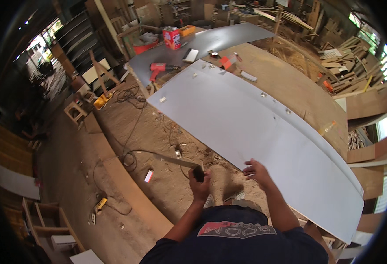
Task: The person applies adhesive from a bottle onto the edge of a wooden board, joins it to another piece, and then uses a metal square tool to scrape excess glue from the seam.
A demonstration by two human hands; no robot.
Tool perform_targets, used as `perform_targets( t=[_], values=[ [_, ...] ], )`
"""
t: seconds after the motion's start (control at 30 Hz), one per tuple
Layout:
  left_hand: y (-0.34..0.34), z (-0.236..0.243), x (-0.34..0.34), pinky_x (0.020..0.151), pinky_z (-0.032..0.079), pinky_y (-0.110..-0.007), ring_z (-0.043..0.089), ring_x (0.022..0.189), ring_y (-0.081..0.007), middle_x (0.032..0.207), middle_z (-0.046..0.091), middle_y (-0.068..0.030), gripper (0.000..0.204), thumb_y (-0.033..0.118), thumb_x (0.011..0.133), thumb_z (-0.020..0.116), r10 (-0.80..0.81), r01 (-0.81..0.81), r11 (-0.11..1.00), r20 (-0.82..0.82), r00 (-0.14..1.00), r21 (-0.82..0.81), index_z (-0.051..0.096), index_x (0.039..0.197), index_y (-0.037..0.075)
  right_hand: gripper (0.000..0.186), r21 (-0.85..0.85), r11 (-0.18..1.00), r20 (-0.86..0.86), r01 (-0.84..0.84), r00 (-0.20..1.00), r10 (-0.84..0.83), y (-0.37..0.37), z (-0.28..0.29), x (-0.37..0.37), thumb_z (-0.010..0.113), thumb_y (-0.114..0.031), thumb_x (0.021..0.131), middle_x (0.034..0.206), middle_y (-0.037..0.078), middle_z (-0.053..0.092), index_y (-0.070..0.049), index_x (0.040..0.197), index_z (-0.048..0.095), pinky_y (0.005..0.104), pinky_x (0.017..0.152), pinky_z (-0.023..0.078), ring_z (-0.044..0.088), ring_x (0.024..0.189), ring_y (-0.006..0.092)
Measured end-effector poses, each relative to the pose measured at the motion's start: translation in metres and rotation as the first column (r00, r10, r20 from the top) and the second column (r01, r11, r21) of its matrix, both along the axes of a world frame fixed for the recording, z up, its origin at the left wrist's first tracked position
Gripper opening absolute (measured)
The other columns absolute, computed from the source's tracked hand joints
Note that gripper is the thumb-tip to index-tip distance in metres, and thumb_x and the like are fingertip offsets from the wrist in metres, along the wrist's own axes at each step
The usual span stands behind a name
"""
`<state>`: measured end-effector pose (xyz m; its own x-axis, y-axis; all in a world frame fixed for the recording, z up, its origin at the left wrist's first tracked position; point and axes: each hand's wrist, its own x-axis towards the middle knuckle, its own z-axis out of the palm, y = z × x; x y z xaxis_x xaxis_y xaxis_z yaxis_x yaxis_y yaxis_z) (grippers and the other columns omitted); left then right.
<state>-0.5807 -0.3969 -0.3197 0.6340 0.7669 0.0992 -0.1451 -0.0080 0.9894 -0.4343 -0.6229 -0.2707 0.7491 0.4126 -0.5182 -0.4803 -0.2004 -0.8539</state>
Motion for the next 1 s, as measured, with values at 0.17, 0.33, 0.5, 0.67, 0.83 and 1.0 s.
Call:
perform_targets(
  t=[0.17, 0.33, 0.5, 0.67, 0.83, 1.0],
  values=[
    [0.008, -0.005, 0.019, 0.065, 0.051, -0.027, 0.059, 0.072, -0.0112, 0.086, 0.059, -0.0014, 0.038, 0.016, 0.093, 0.081, 0.02, -0.048, 0.98, -0.145, 0.989, -0.194, 0.049, 0.11, 0.005, 0.056, -0.186, 0.903, 0.349, 0.387, 0.885, -0.307, -0.133, 0.018, 0.039, 0.054, -0.055, 0.105, 0.092, 0.01, 0.071, -0.003, 0.119, 0.066, 0.0326, 0.07, 0.056, 0.069, 0.081, 0.018],
    [0.014, -0.05, 0.045, 0.056, 0.05, -0.027, 0.058, 0.065, -0.0105, 0.085, 0.058, -0.0018, 0.039, 0.018, 0.092, 0.081, 0.071, -0.098, 0.978, -0.15, 0.986, -0.182, 0.048, 0.108, 0.006, 0.06, -0.264, 0.745, 0.41, 0.613, 0.771, -0.488, -0.256, 0.016, 0.06, 0.06, -0.061, 0.1, 0.088, 0.008, 0.069, -0.005, 0.119, 0.066, 0.0292, 0.064, 0.053, 0.066, 0.075, 0.0146],
    [0.004, -0.044, 0.071, 0.051, 0.05, -0.028, 0.063, 0.066, -0.0116, 0.085, 0.063, -0.0045, 0.038, 0.019, 0.093, 0.08, 0.105, -0.149, 0.968, -0.214, 0.971, -0.203, 0.05, 0.11, 0.003, 0.047, -0.329, 0.676, 0.434, 0.66, 0.741, -0.512, -0.336, -0.007, 0.089, 0.064, -0.049, 0.101, 0.086, 0.007, 0.069, -0.003, 0.111, 0.067, 0.0299, 0.061, 0.051, 0.063, 0.071, 0.0137],
    [-0.009, -0.045, 0.109, 0.045, 0.051, -0.029, 0.071, 0.072, -0.0189, 0.088, 0.065, -0.0098, 0.037, 0.019, 0.096, 0.076, 0.033, -0.138, 0.945, -0.334, 0.942, -0.296, 0.049, 0.111, -0.002, 0.036, -0.494, 0.575, 0.628, 0.652, 0.725, -0.283, -0.43, -0.057, 0.147, 0.067, -0.037, 0.102, 0.087, 0.011, 0.071, -0.001, 0.105, 0.068, 0.0345, 0.067, 0.054, 0.066, 0.076, 0.019],
    [-0.026, -0.056, 0.146, 0.045, 0.052, -0.03, 0.069, 0.071, -0.0183, 0.094, 0.065, -0.0126, 0.039, 0.02, 0.096, 0.075, 0.222, -0.306, 0.927, -0.34, 0.914, -0.217, 0.049, 0.112, -0.004, 0.039, -0.511, 0.508, 0.803, 0.693, 0.596, -0.007, -0.476, -0.065, 0.201, 0.071, -0.031, 0.099, 0.11, 0.02, 0.072, 0.004, 0.116, 0.068, 0.047, 0.097, 0.052, 0.068, 0.107, 0.0374],
    [-0.008, -0.128, 0.144, 0.074, 0.057, -0.038, 0.066, 0.082, -0.0242, 0.098, 0.066, -0.0141, 0.041, 0.022, 0.094, 0.078, 0.33, -0.394, 0.919, -0.493, 0.805, -0.028, 0.053, 0.111, -0.006, 0.044, -0.639, 0.405, 0.766, 0.654, 0.592, 0.251, -0.494, -0.079, 0.255, 0.071, -0.033, 0.098, 0.125, 0.019, 0.066, -0.001, 0.126, 0.063, 0.0503, 0.109, 0.043, 0.06, 0.121, 0.0379]
  ],
)
